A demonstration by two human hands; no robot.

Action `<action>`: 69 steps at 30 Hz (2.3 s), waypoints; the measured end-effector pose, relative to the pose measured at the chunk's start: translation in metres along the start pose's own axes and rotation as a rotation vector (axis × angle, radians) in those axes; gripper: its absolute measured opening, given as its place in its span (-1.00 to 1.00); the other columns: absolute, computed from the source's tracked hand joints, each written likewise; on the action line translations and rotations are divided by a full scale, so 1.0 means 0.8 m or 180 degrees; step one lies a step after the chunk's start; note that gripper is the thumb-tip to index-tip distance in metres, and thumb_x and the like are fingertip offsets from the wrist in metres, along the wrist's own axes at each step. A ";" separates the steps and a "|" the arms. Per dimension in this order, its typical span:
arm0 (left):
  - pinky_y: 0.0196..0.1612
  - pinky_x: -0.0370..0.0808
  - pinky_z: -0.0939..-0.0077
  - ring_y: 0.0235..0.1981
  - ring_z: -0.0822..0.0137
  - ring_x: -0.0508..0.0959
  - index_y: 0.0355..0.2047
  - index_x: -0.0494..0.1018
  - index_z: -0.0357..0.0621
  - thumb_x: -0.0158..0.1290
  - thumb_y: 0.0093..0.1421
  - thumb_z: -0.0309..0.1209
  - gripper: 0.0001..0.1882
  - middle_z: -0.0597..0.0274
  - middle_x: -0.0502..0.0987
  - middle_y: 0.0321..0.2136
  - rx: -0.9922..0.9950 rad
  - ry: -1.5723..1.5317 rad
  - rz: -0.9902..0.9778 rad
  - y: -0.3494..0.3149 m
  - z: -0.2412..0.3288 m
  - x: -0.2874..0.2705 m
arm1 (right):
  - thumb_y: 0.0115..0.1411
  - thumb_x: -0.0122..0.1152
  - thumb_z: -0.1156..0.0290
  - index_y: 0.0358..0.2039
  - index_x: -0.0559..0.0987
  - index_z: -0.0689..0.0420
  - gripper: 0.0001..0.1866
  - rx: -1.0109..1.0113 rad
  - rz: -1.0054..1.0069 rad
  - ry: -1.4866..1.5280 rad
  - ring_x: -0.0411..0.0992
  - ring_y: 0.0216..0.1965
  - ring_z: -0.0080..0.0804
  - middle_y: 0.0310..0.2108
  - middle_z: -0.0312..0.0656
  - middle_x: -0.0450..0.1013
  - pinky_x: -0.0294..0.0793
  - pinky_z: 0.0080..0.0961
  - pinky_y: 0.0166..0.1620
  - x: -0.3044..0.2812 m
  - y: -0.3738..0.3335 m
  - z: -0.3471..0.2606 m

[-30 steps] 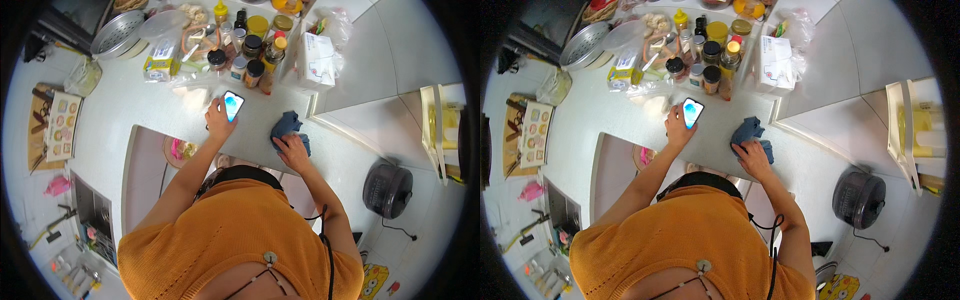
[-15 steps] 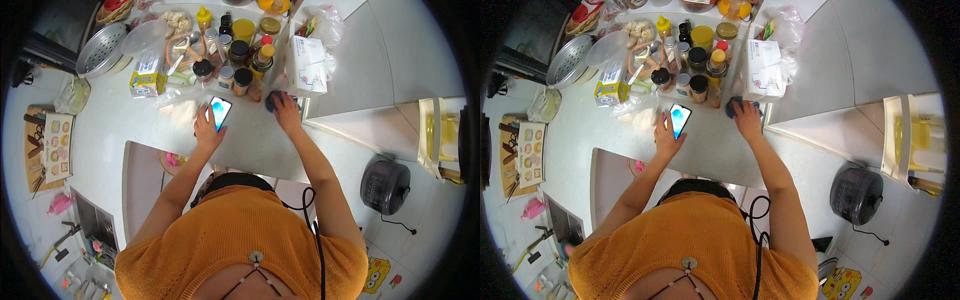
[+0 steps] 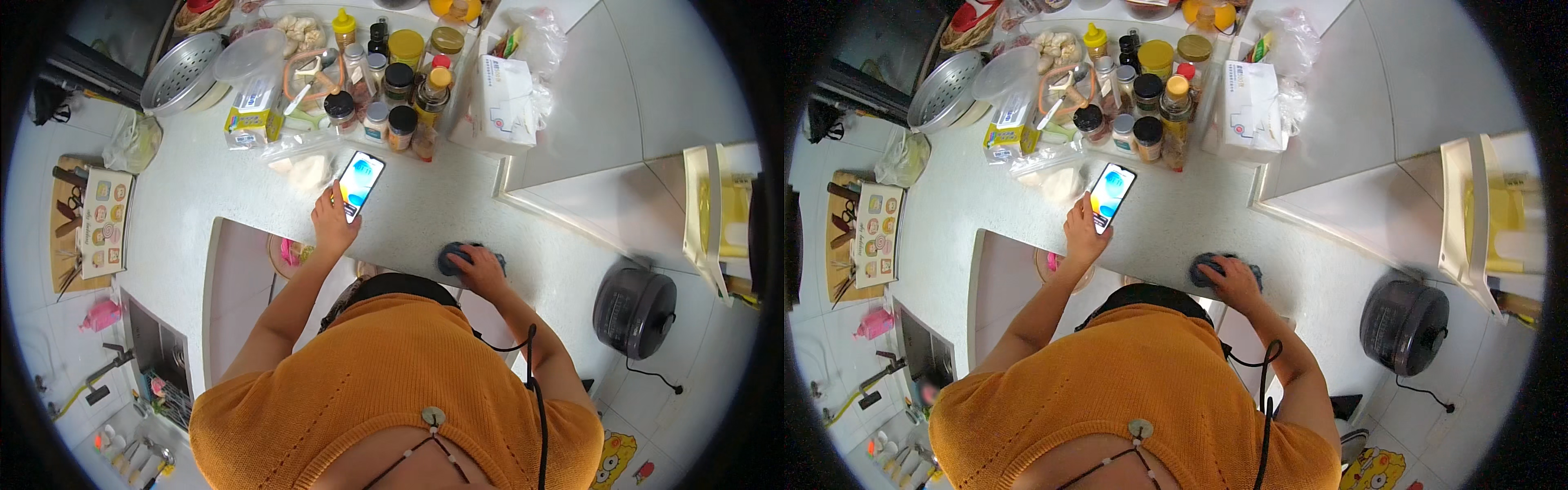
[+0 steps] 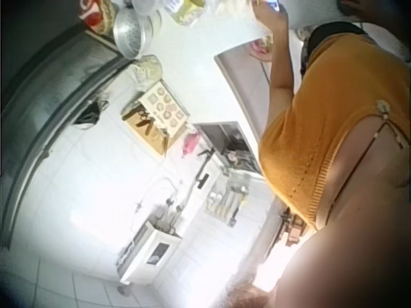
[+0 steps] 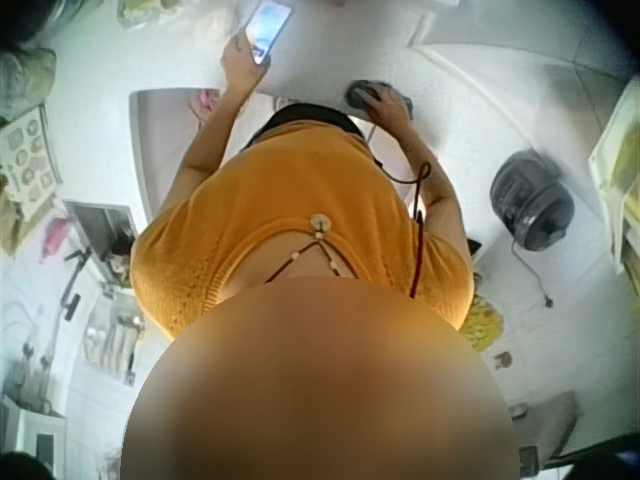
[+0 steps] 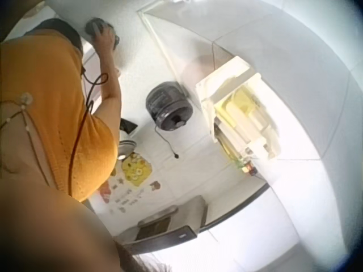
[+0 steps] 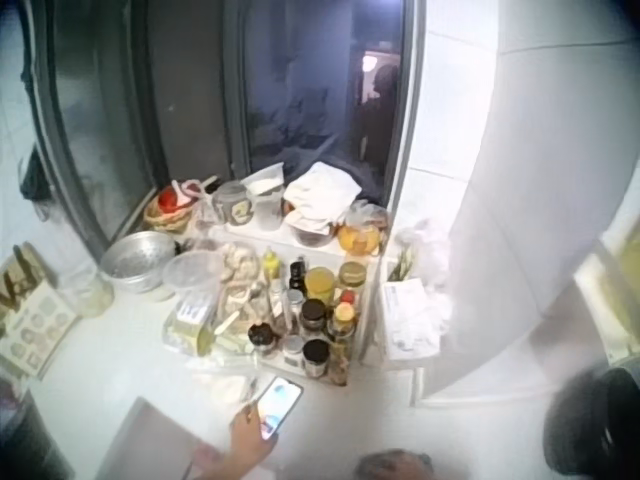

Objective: The person washes a blue cloth under running water in a sink, wrings it out, and then uses it to wipe down a black stovetop and surrounding counter area.

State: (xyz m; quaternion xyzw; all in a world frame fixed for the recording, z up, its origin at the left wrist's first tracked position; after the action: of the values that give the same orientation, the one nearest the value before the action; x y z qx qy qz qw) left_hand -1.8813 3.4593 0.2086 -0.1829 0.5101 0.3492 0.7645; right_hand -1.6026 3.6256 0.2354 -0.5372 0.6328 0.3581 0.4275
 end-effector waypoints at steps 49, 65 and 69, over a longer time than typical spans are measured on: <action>-0.10 0.28 0.04 -0.01 -0.04 0.21 0.14 -0.01 -0.13 0.26 -0.26 -0.19 -0.02 -0.10 0.07 0.06 0.0033 -0.0002 -0.0283 0.019 0.263 0.114 | 0.08 0.06 0.30 -0.01 0.42 -0.09 -0.60 0.1841 0.0873 0.0181 0.35 -0.14 -0.02 -0.08 0.02 0.36 0.33 -0.31 -0.05 -0.061 -0.136 0.180; -0.01 0.19 0.09 0.01 -0.01 0.22 0.12 0.12 -0.13 0.13 -0.07 -0.27 -0.27 -0.02 0.22 0.01 0.0741 -0.0750 -0.0399 -0.065 0.159 0.081 | -0.09 0.17 0.47 0.16 0.16 0.01 -0.26 0.2293 0.1631 -0.0347 0.22 -0.10 0.15 0.06 0.20 0.11 0.31 -0.09 -0.09 0.015 -0.149 0.044; -0.04 0.24 0.10 -0.04 -0.03 0.27 0.08 0.18 -0.15 0.09 -0.06 -0.34 -0.35 -0.06 0.28 -0.05 0.1024 -0.0852 -0.0480 -0.088 0.103 0.050 | -0.09 0.17 0.46 0.15 0.18 0.03 -0.28 0.1983 0.1362 -0.0227 0.23 -0.10 0.11 0.08 0.20 0.10 0.32 -0.14 -0.08 0.038 -0.089 -0.025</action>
State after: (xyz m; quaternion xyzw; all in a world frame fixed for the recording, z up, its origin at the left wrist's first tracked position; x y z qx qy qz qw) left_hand -1.7675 3.4768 0.2012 -0.0483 0.4381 0.2263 0.8686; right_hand -1.5369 3.5841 0.2151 -0.2244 0.7939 0.2481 0.5077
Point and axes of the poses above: each hand's wrist, its own y-axis towards the middle knuckle, its own x-axis out of the palm, z = x × y, the point moved 4 cm from there along y, towards the middle knuckle
